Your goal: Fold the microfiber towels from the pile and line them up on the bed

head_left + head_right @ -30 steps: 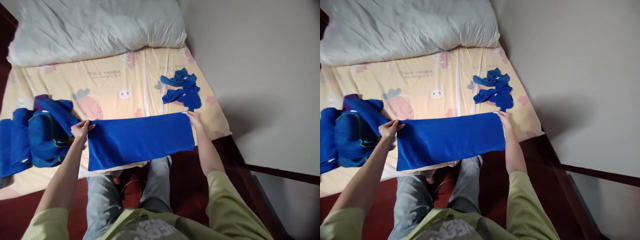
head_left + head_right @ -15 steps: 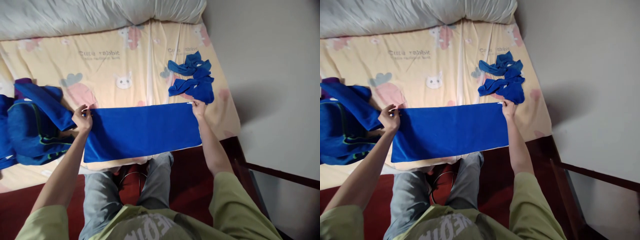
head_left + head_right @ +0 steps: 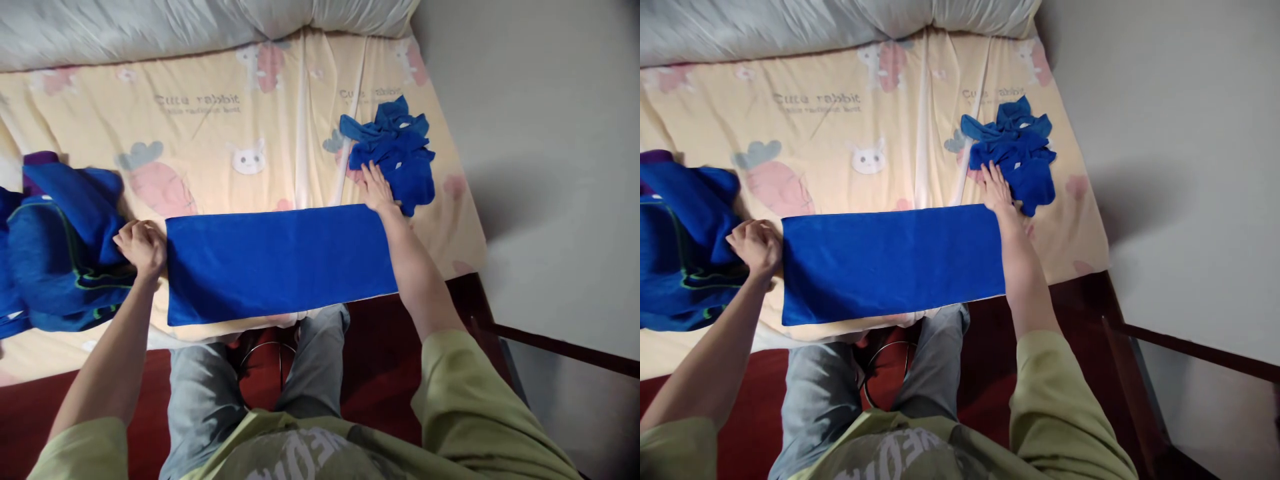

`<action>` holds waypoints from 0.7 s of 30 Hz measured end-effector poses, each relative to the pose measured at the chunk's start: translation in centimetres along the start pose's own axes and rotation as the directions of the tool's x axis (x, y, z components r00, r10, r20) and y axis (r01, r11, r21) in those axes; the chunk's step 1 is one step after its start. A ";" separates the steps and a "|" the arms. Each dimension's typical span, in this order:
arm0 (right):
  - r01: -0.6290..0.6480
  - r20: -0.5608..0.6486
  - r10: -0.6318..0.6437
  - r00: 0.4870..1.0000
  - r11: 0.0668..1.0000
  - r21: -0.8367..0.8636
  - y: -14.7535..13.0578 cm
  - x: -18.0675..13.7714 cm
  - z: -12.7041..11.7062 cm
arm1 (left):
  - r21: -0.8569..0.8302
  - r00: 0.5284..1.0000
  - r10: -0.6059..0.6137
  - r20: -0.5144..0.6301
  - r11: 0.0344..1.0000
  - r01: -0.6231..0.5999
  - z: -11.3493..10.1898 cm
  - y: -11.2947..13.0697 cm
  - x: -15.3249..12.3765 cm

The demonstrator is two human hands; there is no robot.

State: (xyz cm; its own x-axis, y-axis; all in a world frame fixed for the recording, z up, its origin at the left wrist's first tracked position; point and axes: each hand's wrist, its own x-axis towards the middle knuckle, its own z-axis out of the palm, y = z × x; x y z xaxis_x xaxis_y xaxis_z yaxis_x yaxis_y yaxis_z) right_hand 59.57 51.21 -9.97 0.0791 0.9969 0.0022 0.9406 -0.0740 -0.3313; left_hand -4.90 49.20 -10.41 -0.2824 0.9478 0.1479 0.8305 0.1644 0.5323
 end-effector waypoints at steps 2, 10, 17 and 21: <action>-0.051 -0.036 0.052 0.998 0.998 0.029 0.7 1.3 0.4 | -0.011 1.000 -0.021 0.004 1.000 0.021 -0.3 0.4 -0.1; 0.040 -0.084 -0.041 0.996 0.999 -0.018 0.8 -4.5 -0.2 | -0.123 0.900 0.399 0.174 0.916 -0.382 0.3 3.2 -3.7; -0.190 -0.158 0.180 0.971 0.981 -0.050 6.6 -10.6 -2.8 | -0.048 0.868 0.393 0.305 0.916 -0.398 -0.1 1.8 -6.7; -0.201 -0.210 0.171 0.963 0.971 -0.131 -0.6 -12.8 -1.8 | 0.062 0.856 0.383 0.346 0.901 -0.428 -0.8 4.1 -9.1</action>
State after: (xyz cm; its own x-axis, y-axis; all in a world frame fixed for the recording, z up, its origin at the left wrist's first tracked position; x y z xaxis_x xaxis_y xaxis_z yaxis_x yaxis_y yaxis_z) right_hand 58.58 38.44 -8.09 0.3066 0.9409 0.1436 0.9403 -0.2761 -0.1987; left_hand 0.71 41.08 -8.87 0.2427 0.9692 0.0417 0.8995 -0.2409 0.3645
